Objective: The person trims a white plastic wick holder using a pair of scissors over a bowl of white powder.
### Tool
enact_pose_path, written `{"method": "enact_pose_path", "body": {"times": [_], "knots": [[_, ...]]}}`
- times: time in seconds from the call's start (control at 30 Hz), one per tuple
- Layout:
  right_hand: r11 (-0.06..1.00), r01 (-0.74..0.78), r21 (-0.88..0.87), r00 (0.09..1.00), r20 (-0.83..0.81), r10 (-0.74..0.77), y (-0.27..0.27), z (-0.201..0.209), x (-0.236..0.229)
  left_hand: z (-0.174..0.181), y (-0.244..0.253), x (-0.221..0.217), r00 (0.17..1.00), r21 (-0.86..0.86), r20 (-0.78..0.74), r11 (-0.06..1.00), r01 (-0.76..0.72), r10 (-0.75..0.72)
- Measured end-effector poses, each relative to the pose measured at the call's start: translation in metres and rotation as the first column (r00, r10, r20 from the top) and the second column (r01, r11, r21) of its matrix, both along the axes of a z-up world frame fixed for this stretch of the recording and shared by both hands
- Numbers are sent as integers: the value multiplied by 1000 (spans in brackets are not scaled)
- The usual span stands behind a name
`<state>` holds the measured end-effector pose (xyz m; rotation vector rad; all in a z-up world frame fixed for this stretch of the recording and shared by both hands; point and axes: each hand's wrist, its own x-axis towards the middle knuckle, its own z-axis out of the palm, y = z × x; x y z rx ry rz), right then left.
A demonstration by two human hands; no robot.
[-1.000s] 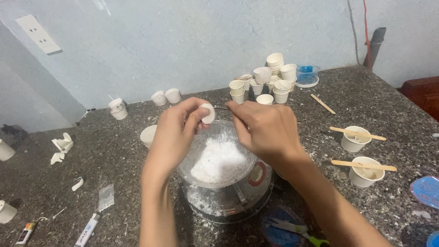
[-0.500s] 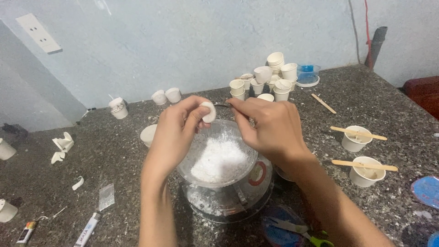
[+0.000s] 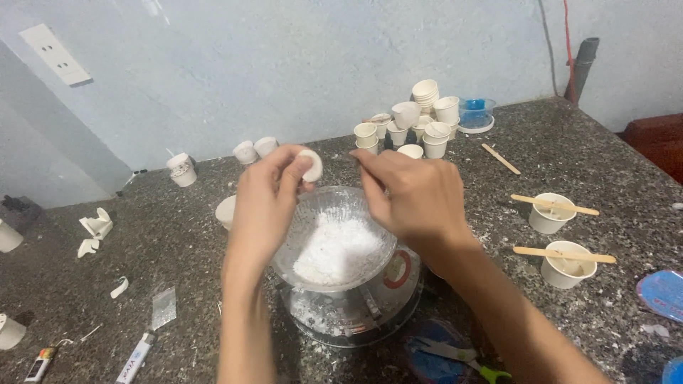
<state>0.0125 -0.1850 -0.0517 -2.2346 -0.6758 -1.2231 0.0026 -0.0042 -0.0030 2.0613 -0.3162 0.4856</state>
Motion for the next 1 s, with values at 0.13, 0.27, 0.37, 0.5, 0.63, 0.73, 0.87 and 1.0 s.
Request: {"method": "enact_pose_path", "body": {"times": [0.13,0.27,0.37,0.5,0.63,0.73,0.87,1.0], "knots": [[1000,27,9,998,53,-27,0,2,-1,2,6,-3,1000,47,17,999,-25,25],[998,44,-35,998,-33,-45,6,11,-7,10,-2,-11,998,68,19,996,-53,52],[990,85,-108,982,-162,-102,8,13,-8,11,-5,-12,998,91,26,994,-68,65],[987,73,-141,951,-288,-111,8,16,-6,13,-7,-15,998,133,40,989,-63,58],[989,52,-142,939,-329,-97,6,18,-6,12,-6,-13,998,126,31,991,-50,46],[990,33,-135,954,-292,-72,4,17,-5,16,-6,-17,998,134,42,990,-42,37],[991,34,-126,944,-323,-74,5,16,-6,14,-7,-15,1000,143,16,990,-17,15],[995,5,-104,935,-353,-42,6,16,-8,14,-8,-15,999,148,33,989,-19,14]]}}
